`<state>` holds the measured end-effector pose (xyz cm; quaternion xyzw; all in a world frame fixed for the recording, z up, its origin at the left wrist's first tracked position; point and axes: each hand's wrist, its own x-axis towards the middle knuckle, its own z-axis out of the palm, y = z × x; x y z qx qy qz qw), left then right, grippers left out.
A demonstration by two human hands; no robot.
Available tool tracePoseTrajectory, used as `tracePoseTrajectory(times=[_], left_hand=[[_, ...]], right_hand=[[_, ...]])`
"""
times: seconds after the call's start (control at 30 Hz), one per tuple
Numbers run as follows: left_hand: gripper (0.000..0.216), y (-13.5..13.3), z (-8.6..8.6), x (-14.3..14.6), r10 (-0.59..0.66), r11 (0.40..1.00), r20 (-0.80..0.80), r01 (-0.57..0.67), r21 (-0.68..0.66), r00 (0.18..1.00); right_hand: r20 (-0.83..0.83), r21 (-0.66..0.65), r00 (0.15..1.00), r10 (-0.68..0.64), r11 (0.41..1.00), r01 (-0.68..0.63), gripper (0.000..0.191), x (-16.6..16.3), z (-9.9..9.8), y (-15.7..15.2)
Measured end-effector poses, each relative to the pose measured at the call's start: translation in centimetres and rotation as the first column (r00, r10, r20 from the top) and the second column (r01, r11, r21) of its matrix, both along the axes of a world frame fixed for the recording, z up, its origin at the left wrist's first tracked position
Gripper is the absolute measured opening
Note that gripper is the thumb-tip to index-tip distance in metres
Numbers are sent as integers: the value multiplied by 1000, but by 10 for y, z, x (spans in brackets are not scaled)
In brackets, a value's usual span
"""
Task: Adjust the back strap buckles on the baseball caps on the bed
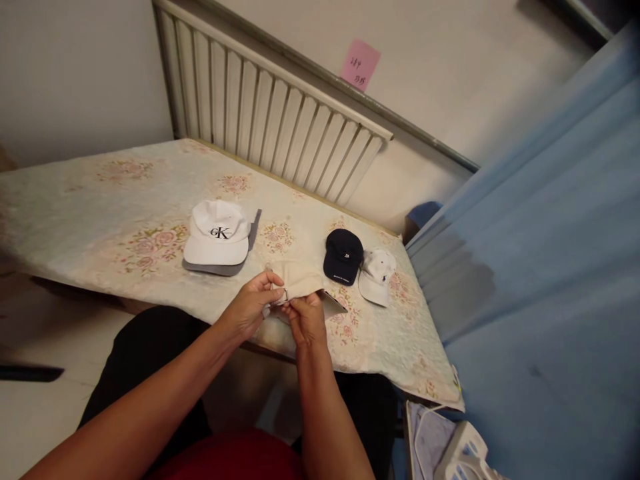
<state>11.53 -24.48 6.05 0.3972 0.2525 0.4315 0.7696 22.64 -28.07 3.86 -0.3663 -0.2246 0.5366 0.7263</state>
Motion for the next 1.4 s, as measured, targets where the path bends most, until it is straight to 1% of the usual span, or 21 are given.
tracePoseTrajectory(times=[0.07,0.17,0.3,0.37,0.43,0.5,0.57,0.67,0.77,0.87,0.93,1.03,1.1,1.17,1.2,1.23,1.3,1.37,1.4], left_hand=[[24,1,-3,0,17,1000,12,-17,-13,1000],[25,3,-6,1,41,999,23,-40,-31,999],[25,4,-6,2,112,993,-15,-113,-39,994],[25,4,-6,2,154,988,-63,-155,-15,986],[24,2,-6,3,188,982,-119,-187,20,975],[23,0,-5,4,211,977,-169,-204,59,963],[23,-4,-3,5,233,971,-200,-217,99,952],[28,-8,2,4,217,974,-224,-194,119,950],[33,-10,7,2,201,977,-268,-173,124,942],[32,-9,11,3,232,968,-308,-189,164,923],[29,-8,11,4,248,962,-317,-193,193,915],[27,-8,10,3,287,946,-337,-209,249,897],[26,-9,7,1,319,928,-344,-219,300,883],[25,-10,5,-2,386,892,-372,-238,386,844],[24,-11,3,-4,437,861,-391,-251,443,810],[22,-11,2,-6,498,820,-408,-264,508,765],[18,-12,-1,-9,619,716,-404,-273,642,673],[14,-11,-3,-11,708,609,-358,-270,746,608],[13,-10,-5,-12,736,569,-340,-261,780,585]], right_hand=[[-16,-23,1000,-21,1000,20,32,-2,1,-2],[-40,-83,999,-3,997,0,26,-6,1,-5],[-72,-71,996,45,996,-50,16,-8,7,-10],[-91,-69,995,51,996,-57,14,-8,11,-11],[-94,-95,995,43,994,-52,16,-8,13,-11],[-72,-140,997,19,990,-29,19,-8,14,-8],[-44,-157,999,-12,988,5,20,-7,12,-5],[-38,-105,997,-63,993,59,20,-4,10,0],[-53,-54,996,-71,996,68,21,-3,11,1],[-45,-67,998,-33,997,30,23,-3,16,-1],[1,-91,1000,-7,996,7,24,-3,20,-3],[80,-100,997,-19,995,27,24,0,26,-4],[87,-88,995,-51,994,58,23,4,29,-4],[65,-80,996,-66,994,71,23,9,31,-4],[54,-80,996,-67,994,72,23,10,31,-4],[45,-81,997,-66,994,70,23,12,31,-4],[38,-77,997,-66,995,69,23,14,30,-4],[35,-60,996,-77,995,79,23,15,29,-4],[35,-53,996,-84,995,85,23,15,29,-5]])
